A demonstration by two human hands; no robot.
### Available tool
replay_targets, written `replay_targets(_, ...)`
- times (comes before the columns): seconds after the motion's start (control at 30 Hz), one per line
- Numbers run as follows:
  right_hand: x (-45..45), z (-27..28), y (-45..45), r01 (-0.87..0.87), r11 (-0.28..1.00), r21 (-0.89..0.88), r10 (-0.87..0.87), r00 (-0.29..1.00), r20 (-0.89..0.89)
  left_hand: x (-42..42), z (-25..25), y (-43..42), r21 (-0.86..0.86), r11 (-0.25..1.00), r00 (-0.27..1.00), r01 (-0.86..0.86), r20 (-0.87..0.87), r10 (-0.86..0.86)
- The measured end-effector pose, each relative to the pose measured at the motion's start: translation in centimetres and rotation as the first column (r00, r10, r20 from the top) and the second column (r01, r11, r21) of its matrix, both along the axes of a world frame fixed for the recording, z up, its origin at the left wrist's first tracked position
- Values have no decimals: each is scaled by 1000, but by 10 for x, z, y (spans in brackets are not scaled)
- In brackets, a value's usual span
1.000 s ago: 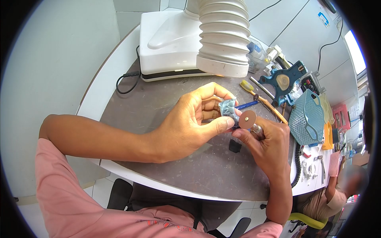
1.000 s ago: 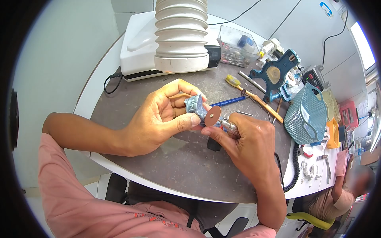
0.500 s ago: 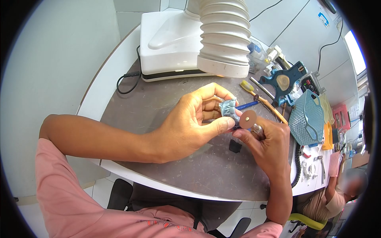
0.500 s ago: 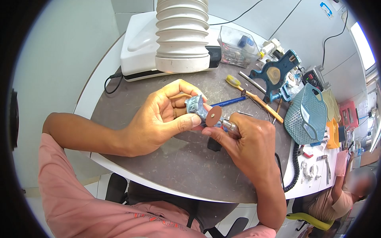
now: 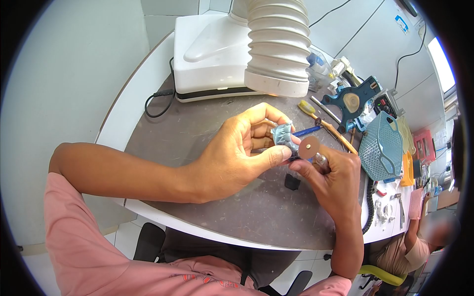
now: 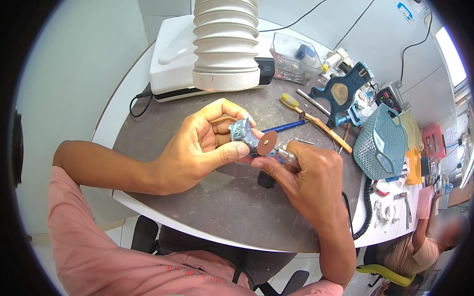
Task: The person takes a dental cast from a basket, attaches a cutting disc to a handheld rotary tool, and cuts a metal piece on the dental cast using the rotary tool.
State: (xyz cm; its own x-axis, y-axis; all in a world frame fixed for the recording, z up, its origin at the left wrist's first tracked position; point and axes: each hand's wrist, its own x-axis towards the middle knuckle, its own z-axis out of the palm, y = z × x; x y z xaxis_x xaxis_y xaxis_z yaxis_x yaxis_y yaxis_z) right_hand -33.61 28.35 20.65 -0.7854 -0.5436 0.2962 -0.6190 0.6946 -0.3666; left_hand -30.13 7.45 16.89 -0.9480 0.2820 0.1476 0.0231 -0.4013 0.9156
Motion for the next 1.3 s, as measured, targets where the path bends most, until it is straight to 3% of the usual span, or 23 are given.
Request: replay_targets(1.3,-1,-3,0,-10,1000,-14,10,1000,7,1,1,0,-5,1000,1000,-3,21,4)
